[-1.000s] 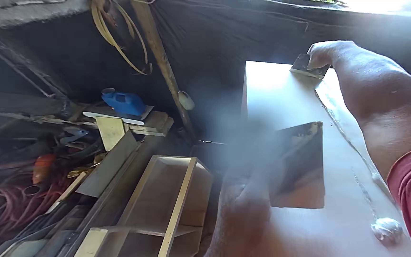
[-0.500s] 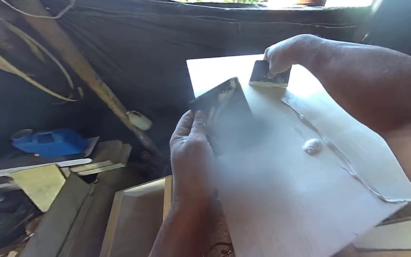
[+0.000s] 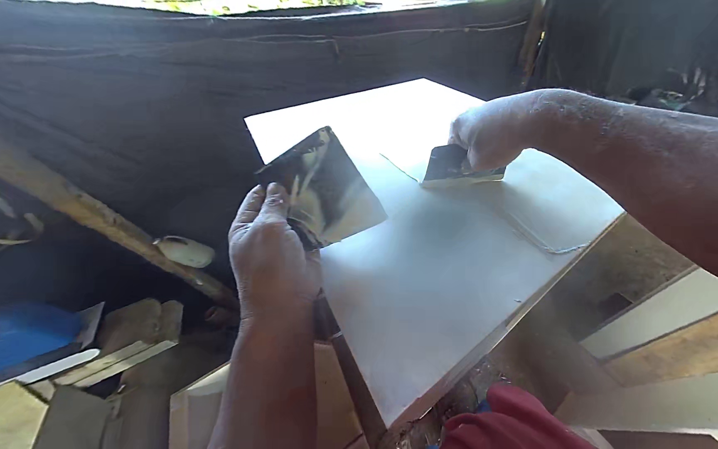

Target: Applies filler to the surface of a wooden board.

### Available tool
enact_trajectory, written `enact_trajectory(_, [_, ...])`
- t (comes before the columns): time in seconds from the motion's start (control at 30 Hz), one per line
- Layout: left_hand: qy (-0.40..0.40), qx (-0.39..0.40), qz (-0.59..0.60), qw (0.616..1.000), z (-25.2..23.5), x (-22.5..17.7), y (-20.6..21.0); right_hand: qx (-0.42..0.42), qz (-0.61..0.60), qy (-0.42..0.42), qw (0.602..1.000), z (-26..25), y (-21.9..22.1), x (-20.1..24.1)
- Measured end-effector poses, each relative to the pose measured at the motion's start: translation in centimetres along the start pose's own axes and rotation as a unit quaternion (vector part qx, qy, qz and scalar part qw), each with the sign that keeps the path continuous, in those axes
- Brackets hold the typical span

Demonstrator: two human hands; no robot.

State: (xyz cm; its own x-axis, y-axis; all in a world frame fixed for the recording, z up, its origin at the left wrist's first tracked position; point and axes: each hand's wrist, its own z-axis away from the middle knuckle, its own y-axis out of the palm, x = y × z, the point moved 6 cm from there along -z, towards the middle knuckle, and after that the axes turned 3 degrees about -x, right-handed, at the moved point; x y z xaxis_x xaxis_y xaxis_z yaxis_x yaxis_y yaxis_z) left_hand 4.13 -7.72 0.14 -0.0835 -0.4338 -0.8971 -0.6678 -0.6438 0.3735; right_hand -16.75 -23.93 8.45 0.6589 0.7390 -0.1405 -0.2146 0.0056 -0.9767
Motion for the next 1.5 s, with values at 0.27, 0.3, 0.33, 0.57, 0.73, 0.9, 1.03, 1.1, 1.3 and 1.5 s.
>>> enact_trajectory(0.27, [-0.013, 0.013, 0.000, 1.000, 0.1, 0.3, -0.4, -0.018, -0.028, -0.021, 0.999, 9.8, 2.2, -0.3])
enact_trajectory(0.3, [-0.016, 0.008, 0.002, 1.000, 0.1, 0.3, -0.4, -0.025, -0.030, -0.030, 0.999, 10.9, 2.5, -0.3])
enact_trajectory(0.33, [-0.016, 0.003, 0.006, 1.000, 0.1, 0.3, -0.5, -0.028, -0.028, -0.036, 0.999, 11.9, 2.7, -0.3])
enact_trajectory(0.57, [-0.005, -0.020, -0.007, 1.000, 0.4, 0.2, -0.5, -0.079, 0.035, -0.106, 0.991, 17.1, 4.6, -0.3])
enact_trajectory(0.73, [0.001, -0.012, 0.000, 1.000, 0.2, -0.3, -0.2, -0.148, 0.059, -0.148, 0.976, 19.3, 5.7, -0.6])
enact_trajectory(0.9, [-0.007, -0.007, 0.009, 1.000, -2.6, -0.2, -2.0, -0.180, 0.047, -0.126, 0.974, 20.1, 5.8, -1.2])
enact_trajectory(1.03, [-0.024, 0.001, 0.037, 0.999, -6.6, 0.3, -3.6, -0.096, -0.039, -0.071, 0.992, 20.0, 4.4, -1.5])
enact_trajectory(1.1, [-0.029, 0.006, 0.045, 0.999, -8.7, 0.8, -4.2, -0.045, -0.119, -0.041, 0.991, 19.4, 3.8, -2.3])
enact_trajectory(1.3, [-0.069, 0.053, 0.026, 0.996, -14.3, 3.5, -4.4, -0.068, -0.190, 0.019, 0.979, 12.4, -0.9, -4.1])
enact_trajectory(1.5, [-0.075, 0.153, -0.038, 0.985, -18.0, 3.6, -3.2, -0.112, -0.114, 0.017, 0.987, -2.9, -4.9, -2.6])
